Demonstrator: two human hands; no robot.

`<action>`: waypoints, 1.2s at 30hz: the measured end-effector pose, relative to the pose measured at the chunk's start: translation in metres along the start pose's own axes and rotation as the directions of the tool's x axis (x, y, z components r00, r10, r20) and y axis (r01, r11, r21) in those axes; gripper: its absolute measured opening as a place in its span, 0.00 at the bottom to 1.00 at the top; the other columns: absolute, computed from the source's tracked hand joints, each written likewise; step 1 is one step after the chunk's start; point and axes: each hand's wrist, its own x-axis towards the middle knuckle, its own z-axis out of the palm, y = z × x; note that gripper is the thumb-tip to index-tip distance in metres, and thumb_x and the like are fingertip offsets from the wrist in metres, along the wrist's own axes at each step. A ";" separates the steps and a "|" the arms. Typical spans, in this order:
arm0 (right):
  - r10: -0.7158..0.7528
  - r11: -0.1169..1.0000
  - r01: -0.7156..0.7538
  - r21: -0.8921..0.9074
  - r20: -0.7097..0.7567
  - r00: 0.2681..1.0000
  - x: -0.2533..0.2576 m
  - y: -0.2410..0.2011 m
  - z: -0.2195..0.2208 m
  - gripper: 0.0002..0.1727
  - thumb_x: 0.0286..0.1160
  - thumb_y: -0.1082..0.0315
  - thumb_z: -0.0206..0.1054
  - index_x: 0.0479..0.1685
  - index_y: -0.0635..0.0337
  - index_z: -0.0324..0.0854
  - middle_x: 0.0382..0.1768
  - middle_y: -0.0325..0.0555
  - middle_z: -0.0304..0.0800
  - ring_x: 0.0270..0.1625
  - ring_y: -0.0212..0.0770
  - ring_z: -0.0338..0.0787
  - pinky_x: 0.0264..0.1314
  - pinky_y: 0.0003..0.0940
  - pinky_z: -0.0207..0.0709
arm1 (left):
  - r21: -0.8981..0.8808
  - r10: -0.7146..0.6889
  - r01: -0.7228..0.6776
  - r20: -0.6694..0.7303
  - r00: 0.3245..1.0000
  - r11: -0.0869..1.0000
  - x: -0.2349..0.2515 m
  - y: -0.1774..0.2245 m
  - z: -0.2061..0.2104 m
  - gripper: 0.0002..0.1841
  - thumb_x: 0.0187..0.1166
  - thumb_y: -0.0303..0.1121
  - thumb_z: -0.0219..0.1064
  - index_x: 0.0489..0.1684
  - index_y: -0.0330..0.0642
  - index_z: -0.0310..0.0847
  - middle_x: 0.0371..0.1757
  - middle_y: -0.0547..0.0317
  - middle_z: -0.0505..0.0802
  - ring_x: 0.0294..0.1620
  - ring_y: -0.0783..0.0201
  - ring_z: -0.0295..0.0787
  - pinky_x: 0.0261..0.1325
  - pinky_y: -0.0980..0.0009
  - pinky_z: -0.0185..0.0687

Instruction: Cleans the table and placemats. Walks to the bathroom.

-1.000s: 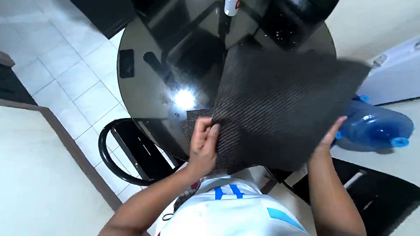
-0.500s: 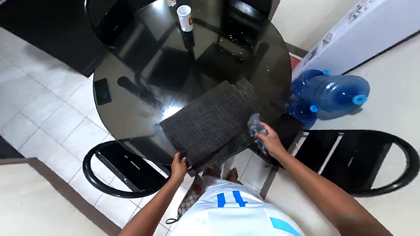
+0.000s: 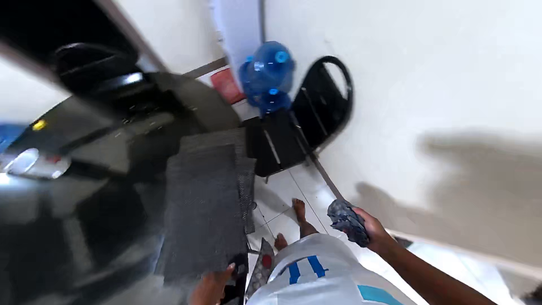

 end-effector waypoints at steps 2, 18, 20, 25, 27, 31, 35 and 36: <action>-0.014 0.990 0.031 0.134 -0.121 0.993 -0.033 0.033 -0.036 0.27 0.94 0.50 0.39 0.63 0.58 0.78 0.42 0.51 0.92 0.38 0.46 0.93 0.38 0.44 0.88 | 0.197 0.187 -0.180 -0.016 0.982 0.964 -0.005 0.032 -0.020 0.36 0.84 0.67 0.54 0.66 0.42 0.87 0.57 0.35 0.93 0.60 0.35 0.90 0.67 0.32 0.79; 0.071 0.537 0.508 0.674 -0.636 0.769 -0.237 0.208 -0.261 0.25 0.94 0.51 0.43 0.59 0.63 0.79 0.38 0.54 0.91 0.35 0.47 0.92 0.35 0.45 0.88 | 0.620 0.618 -0.783 0.633 0.466 -0.045 -0.163 0.384 0.263 0.36 0.86 0.60 0.58 0.88 0.49 0.66 0.76 0.42 0.83 0.77 0.43 0.80 0.80 0.42 0.71; 0.075 0.554 0.523 0.648 -0.664 0.744 -0.262 0.222 -0.311 0.24 0.94 0.52 0.44 0.59 0.63 0.79 0.38 0.54 0.91 0.35 0.47 0.92 0.35 0.45 0.88 | 0.583 0.547 -0.806 0.710 0.443 -0.104 -0.179 0.401 0.328 0.36 0.86 0.59 0.59 0.89 0.47 0.66 0.75 0.41 0.83 0.76 0.42 0.80 0.79 0.42 0.71; 0.049 0.595 0.593 0.543 -0.761 0.647 -0.323 0.238 -0.434 0.21 0.92 0.56 0.50 0.64 0.63 0.77 0.40 0.56 0.92 0.37 0.48 0.93 0.37 0.46 0.89 | 0.527 0.407 -0.808 0.821 0.401 -0.265 -0.216 0.440 0.476 0.36 0.87 0.58 0.59 0.90 0.46 0.64 0.76 0.39 0.82 0.76 0.40 0.79 0.79 0.41 0.71; 0.034 0.583 0.639 0.502 -0.801 0.598 -0.344 0.239 -0.473 0.21 0.92 0.57 0.49 0.69 0.63 0.75 0.42 0.56 0.92 0.38 0.48 0.93 0.37 0.47 0.90 | 0.455 0.360 -0.828 0.870 0.336 -0.329 -0.235 0.456 0.522 0.35 0.87 0.57 0.59 0.89 0.47 0.65 0.74 0.39 0.83 0.75 0.40 0.80 0.77 0.40 0.72; 0.044 0.529 0.701 0.477 -0.841 0.539 -0.360 0.225 -0.539 0.21 0.93 0.57 0.48 0.70 0.61 0.74 0.42 0.54 0.92 0.37 0.47 0.94 0.36 0.46 0.90 | 0.361 0.284 -0.831 0.924 0.257 -0.423 -0.272 0.505 0.587 0.35 0.88 0.57 0.58 0.89 0.46 0.64 0.73 0.38 0.84 0.74 0.39 0.81 0.76 0.39 0.72; 0.014 0.509 0.712 0.484 -0.832 0.555 -0.350 0.192 -0.598 0.21 0.92 0.57 0.47 0.69 0.62 0.75 0.42 0.54 0.92 0.37 0.47 0.94 0.37 0.46 0.90 | 0.387 0.312 -0.797 0.913 0.262 -0.464 -0.282 0.566 0.642 0.34 0.88 0.55 0.59 0.88 0.45 0.65 0.72 0.38 0.84 0.75 0.40 0.80 0.76 0.40 0.73; -0.022 0.524 0.709 0.472 -0.824 0.565 -0.345 0.180 -0.614 0.21 0.93 0.58 0.47 0.70 0.62 0.74 0.43 0.55 0.92 0.38 0.47 0.94 0.37 0.46 0.91 | 0.383 0.325 -0.802 0.912 0.250 -0.459 -0.283 0.584 0.654 0.34 0.88 0.55 0.59 0.88 0.46 0.66 0.73 0.38 0.84 0.75 0.40 0.80 0.76 0.40 0.73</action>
